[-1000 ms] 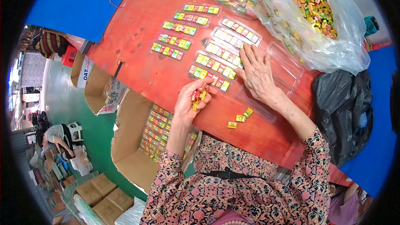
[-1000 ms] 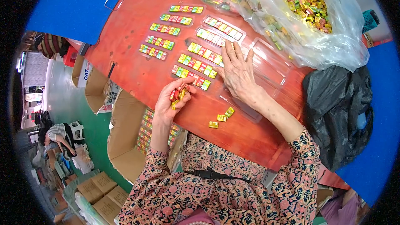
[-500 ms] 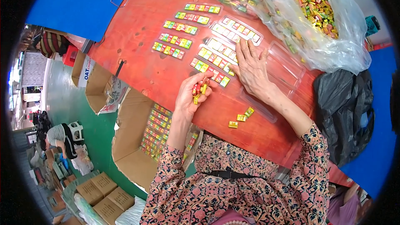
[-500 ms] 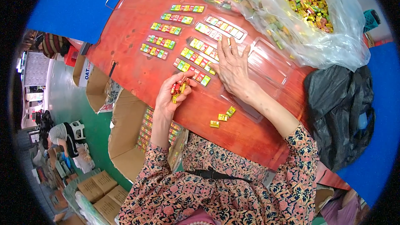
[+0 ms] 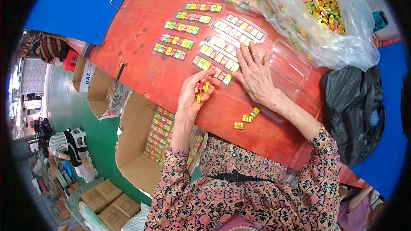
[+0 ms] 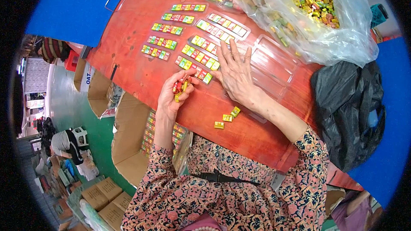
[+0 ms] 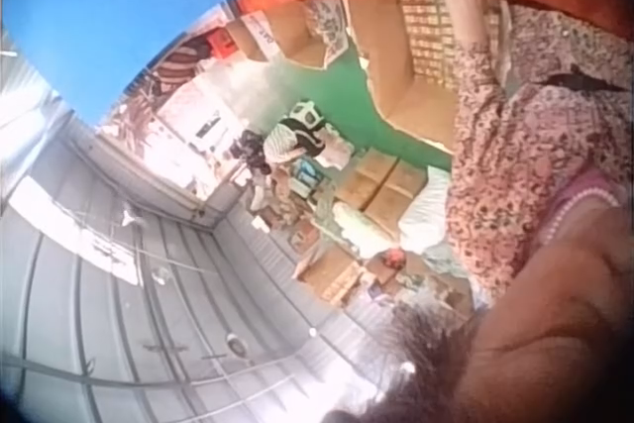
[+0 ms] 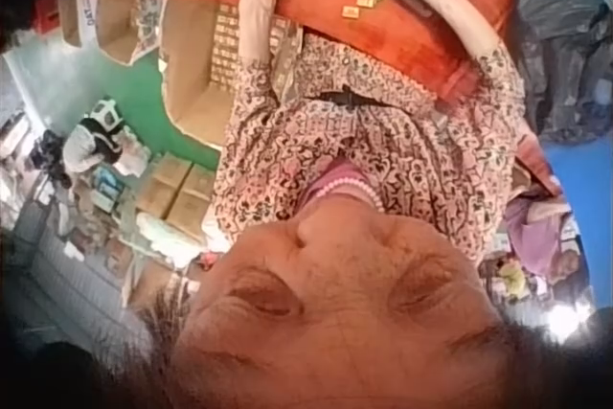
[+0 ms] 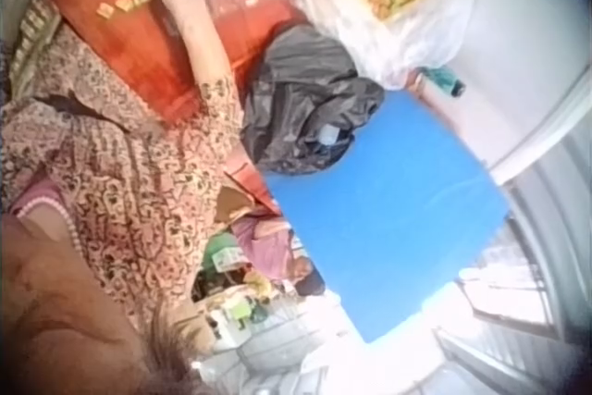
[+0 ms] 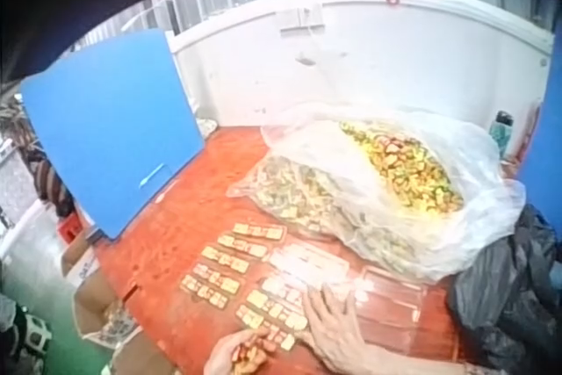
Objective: Sorting small square colorful items and arranging them into plastic compartmentalized trays.
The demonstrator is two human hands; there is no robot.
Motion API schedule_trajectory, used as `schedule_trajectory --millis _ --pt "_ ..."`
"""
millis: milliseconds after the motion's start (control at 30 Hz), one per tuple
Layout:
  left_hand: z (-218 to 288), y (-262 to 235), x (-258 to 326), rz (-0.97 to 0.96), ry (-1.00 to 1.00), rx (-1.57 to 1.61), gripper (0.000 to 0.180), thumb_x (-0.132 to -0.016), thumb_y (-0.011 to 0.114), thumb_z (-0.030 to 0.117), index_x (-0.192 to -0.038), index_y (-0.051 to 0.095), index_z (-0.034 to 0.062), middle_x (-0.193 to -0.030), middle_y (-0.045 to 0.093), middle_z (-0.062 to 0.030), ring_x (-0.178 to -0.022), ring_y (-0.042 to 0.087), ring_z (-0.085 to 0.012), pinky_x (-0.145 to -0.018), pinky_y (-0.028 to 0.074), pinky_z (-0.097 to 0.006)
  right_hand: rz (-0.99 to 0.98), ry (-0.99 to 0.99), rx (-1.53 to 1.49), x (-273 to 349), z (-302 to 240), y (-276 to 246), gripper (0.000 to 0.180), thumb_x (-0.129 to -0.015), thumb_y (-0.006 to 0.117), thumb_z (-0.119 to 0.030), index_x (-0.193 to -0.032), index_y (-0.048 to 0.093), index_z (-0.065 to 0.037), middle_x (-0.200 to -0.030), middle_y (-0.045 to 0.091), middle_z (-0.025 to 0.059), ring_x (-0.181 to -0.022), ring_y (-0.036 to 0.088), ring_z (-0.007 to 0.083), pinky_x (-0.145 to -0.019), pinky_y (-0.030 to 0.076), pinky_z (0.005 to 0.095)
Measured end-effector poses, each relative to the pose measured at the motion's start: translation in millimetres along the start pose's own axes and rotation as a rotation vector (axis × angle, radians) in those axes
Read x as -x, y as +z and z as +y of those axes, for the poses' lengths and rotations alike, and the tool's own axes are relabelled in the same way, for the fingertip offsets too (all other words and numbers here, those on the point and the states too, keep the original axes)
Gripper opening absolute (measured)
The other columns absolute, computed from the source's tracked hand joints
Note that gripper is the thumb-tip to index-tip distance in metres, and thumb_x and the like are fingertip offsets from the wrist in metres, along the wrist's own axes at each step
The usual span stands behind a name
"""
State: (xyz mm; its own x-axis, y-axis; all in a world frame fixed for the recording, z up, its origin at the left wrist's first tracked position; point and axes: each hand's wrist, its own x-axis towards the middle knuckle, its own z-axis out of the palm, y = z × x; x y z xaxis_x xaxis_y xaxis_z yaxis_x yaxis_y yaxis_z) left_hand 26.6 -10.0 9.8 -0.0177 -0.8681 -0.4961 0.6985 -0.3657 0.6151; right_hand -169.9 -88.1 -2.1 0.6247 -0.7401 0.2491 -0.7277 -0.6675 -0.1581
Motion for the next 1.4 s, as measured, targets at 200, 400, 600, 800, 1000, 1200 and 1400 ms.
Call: schedule_trajectory --millis 200,400,600,800,1000,1200,1400 --pt "-0.4 2.4 -1.3 0.008 -0.006 0.0 0.031 -0.09 0.052 0.019 -0.105 0.057 -0.0069 -0.078 0.063 -0.0169 -0.049 0.054 -0.0131 -0.031 0.032 -0.017 0.026 0.008 -0.046 -12.9 -3.0 10.0 0.065 -0.088 0.048 -0.042 -0.136 0.034 0.0 -0.146 0.025 0.0133 -0.138 0.013 0.0322 -0.103 0.012 0.0634" --pt "-0.3 -1.4 -2.9 -0.007 0.015 -0.05 0.039 -0.092 0.048 0.021 -0.116 0.049 -0.0092 -0.085 0.061 -0.0188 -0.053 0.048 -0.0114 -0.031 0.031 -0.016 -0.104 0.068 -0.056 6.0 4.2 -21.7 0.065 -0.091 0.044 -0.041 -0.138 0.028 0.001 -0.146 0.02 0.0186 -0.138 0.01 0.0359 -0.105 0.011 0.0623" --pt "-2.6 -0.8 -6.9 0.035 0.031 0.038 0.037 -0.092 0.048 0.021 -0.115 0.05 -0.0081 -0.089 0.06 -0.0192 -0.052 0.047 -0.0118 -0.03 0.031 -0.015 -0.23 0.319 0.013 51.6 44.8 -51.6 0.064 -0.091 0.047 -0.034 -0.141 0.022 -0.002 -0.148 0.011 0.0202 -0.138 0.009 0.0376 -0.105 0.013 0.0614" --pt "-6.9 2.9 5.2 -0.059 -0.01 0.232 0.033 -0.092 0.049 0.023 -0.113 0.052 -0.0023 -0.09 0.061 -0.0193 -0.062 0.053 -0.015 -0.035 0.034 -0.017 -0.225 0.345 -0.025 57.7 47.6 -36.6 0.063 -0.091 0.048 -0.032 -0.14 0.023 -0.002 -0.148 0.011 0.0201 -0.137 0.01 0.0395 -0.103 0.015 0.0636" --pt "-19.2 10.9 13.3 -0.125 -0.195 0.396 0.035 -0.092 0.049 0.025 -0.117 0.051 -0.0001 -0.096 0.06 -0.0198 -0.066 0.054 -0.017 -0.036 0.035 -0.016 -0.079 0.242 -0.075 55.5 28.7 -42.6 0.059 -0.089 0.052 -0.027 -0.136 0.028 -0.001 -0.145 0.017 0.0214 -0.135 0.015 0.0404 -0.101 0.019 0.0647" --pt "-30.9 5.7 22.1 -0.139 -0.209 0.444 0.036 -0.095 0.043 0.024 -0.123 0.047 0.0019 -0.11 0.053 -0.0253 -0.078 0.057 -0.0251 -0.043 0.048 -0.022 -0.169 -0.203 -0.461 87.3 -20.0 -66.0 0.053 -0.069 0.07 -0.021 -0.114 0.049 -0.001 -0.115 0.046 0.0162 -0.103 0.045 0.0337 -0.09 0.041 0.0429" --pt "-39.1 7.4 26.8 -0.245 -0.207 0.582 0.045 -0.095 0.041 0.031 -0.13 0.04 0.002 -0.122 0.047 -0.0292 -0.104 0.055 -0.0413 -0.071 0.059 -0.042 -0.08 -0.365 -0.37 107.7 -34.6 -37.5 0.035 -0.072 0.065 -0.019 -0.102 0.056 -0.003 -0.102 0.051 0.0101 -0.099 0.048 0.0266 -0.084 0.041 0.0393"
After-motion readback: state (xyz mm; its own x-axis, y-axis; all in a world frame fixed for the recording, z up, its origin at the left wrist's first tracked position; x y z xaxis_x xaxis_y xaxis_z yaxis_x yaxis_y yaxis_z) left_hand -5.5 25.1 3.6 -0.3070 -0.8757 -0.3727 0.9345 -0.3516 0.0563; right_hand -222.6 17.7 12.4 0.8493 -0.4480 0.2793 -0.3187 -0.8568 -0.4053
